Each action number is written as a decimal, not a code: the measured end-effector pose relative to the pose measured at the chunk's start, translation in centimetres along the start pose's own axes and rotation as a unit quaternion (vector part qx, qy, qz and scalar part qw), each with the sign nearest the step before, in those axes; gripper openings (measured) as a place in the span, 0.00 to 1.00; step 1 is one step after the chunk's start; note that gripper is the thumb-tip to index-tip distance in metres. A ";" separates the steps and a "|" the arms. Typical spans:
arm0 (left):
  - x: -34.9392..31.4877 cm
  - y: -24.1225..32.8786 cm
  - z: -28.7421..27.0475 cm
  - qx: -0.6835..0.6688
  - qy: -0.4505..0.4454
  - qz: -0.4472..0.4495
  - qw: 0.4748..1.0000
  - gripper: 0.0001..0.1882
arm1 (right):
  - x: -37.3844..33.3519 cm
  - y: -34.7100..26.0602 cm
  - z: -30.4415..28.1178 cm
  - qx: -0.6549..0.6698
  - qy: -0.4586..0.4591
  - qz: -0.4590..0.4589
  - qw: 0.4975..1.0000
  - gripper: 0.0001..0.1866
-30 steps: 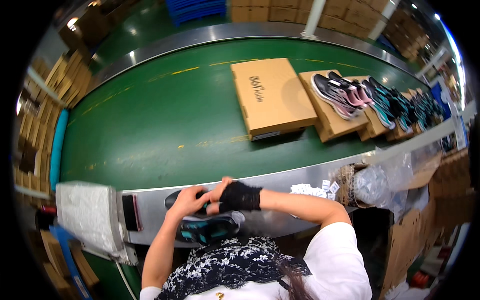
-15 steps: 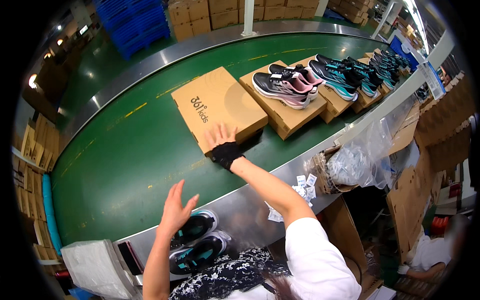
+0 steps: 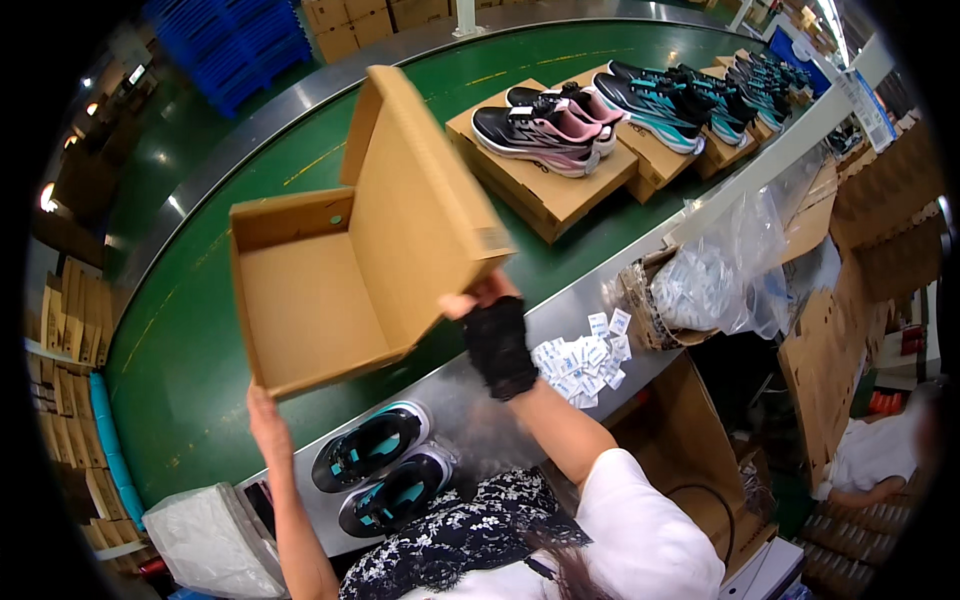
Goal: The person places pairs of sneakers into cardboard boxes on a conveyor belt. They line the boxes with white tissue paper, insert the shoes, and close the boxes. The process is repeated for multiple pairs of shoes, including black and teal sneakers and pink and black sneakers.
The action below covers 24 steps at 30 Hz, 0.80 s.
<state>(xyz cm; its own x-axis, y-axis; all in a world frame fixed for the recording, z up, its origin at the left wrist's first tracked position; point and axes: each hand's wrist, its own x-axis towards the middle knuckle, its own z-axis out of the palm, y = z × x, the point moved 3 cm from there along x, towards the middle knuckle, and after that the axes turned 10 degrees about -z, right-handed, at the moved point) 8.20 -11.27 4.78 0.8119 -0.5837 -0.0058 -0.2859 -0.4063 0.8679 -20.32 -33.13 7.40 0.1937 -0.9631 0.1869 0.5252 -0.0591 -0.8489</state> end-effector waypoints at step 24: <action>-14.9 -20.4 -24.1 -0.053 0.304 -0.287 0.907 0.21 | -0.9 6.3 -23.5 -0.693 -0.116 -0.085 0.706 0.11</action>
<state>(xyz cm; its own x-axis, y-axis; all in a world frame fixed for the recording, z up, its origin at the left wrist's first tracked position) 14.20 22.68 -0.85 0.9510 0.2114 -0.2256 0.2980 -0.4319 0.8513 -36.70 -38.83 -9.71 0.4408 -0.8514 0.2843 -0.7277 -0.5244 -0.4422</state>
